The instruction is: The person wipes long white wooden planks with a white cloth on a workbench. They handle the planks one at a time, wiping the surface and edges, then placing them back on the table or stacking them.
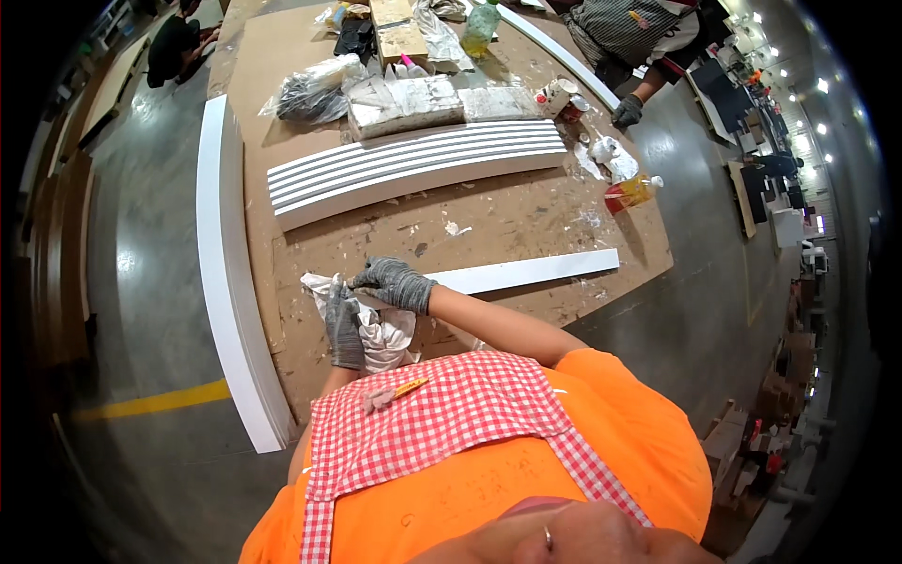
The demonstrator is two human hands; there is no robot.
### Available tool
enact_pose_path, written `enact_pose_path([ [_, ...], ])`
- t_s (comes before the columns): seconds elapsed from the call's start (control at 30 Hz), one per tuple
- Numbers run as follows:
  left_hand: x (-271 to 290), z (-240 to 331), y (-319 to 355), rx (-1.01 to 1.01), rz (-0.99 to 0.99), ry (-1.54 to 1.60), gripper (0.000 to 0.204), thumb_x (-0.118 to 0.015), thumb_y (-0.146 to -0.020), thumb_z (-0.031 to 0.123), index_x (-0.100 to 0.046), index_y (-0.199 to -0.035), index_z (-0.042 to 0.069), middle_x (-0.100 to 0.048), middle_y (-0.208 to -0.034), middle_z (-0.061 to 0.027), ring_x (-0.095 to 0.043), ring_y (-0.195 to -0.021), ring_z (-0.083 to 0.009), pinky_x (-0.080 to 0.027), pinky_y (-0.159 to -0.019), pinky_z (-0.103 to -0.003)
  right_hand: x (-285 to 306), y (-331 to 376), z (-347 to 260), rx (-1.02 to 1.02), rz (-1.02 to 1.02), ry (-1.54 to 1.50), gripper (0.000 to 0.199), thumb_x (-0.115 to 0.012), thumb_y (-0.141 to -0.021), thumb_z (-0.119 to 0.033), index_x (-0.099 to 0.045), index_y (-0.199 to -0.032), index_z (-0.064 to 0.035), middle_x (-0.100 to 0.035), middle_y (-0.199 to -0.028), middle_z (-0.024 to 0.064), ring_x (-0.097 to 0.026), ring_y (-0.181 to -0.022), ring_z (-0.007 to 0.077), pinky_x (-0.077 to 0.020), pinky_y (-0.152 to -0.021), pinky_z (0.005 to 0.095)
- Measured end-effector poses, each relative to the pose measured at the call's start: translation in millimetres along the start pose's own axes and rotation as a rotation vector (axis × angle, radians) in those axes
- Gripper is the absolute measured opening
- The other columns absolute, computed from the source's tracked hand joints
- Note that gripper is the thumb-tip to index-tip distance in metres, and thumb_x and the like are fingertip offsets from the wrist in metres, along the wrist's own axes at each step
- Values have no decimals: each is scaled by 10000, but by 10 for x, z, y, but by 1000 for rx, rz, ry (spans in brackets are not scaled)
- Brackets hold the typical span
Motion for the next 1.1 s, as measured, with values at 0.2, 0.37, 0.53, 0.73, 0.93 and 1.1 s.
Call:
enact_pose_path([
  [0.2, 150, -157, -81, 18, -48, 66, 512, -476, -836, 11, -402, -1343, -2, -505, -1203, -42, -525, -961, -112, -448, -793, -216, -21, 7, -51, 7, 3, 26, 230, -613, -804, -242, -688, -1005, -157, -552, -798, 149, -545, -769, 337, -434, -672, 426],
  [0.37, 173, -209, -103, 22, -30, 92, 540, -440, -803, -35, -396, -1341, -15, -523, -1177, -60, -540, -955, -137, -469, -800, -229, -8, -112, -197, 0, 17, 33, 205, -611, -816, -255, -686, -961, -130, -556, -800, 143, -551, -766, 341, -448, -692, 430],
  [0.53, -31, -41, -24, 47, -43, 154, 454, -426, -843, -18, -447, -1297, -4, -564, -1100, -66, -562, -912, -136, -489, -767, -248, 146, -80, -280, -42, 218, 25, 200, -620, -798, -250, -687, -909, -98, -581, -791, 120, -565, -799, 320, -442, -756, 409],
  [0.73, 64, -44, -33, 39, 70, 120, 366, -525, -888, 85, -505, -1239, -16, -569, -1117, -81, -567, -928, -150, -474, -806, -264, 408, 232, -318, -183, 324, 185, 158, -663, -728, -215, -693, -835, -103, -597, -789, 84, -557, -820, 288, -426, -741, 413],
  [0.93, -7, 110, -58, 87, 174, -76, 337, -617, -857, 96, -561, -1168, -20, -622, -1046, -100, -601, -923, -177, -491, -827, -287, 431, 734, -66, -360, 389, 30, 173, -631, -753, -233, -695, -848, -104, -593, -810, 111, -557, -813, 294, -430, -743, 416],
  [1.1, -306, 524, 115, 15, 203, -171, 287, -584, -890, 135, -596, -1137, -10, -631, -1051, -90, -605, -920, -165, -495, -799, -281, 1028, 2078, 1036, -511, 734, 673, 139, -488, -926, -173, -555, -936, -51, -546, -919, 136, -513, -858, 251, -410, -831, 383],
])
Point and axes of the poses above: each hand's wrist, its own y-axis away from the middle knuckle, its own x-axis out of the back of the hand, z = x × y, the point moved 9 cm from there along -y, towards the middle knuckle
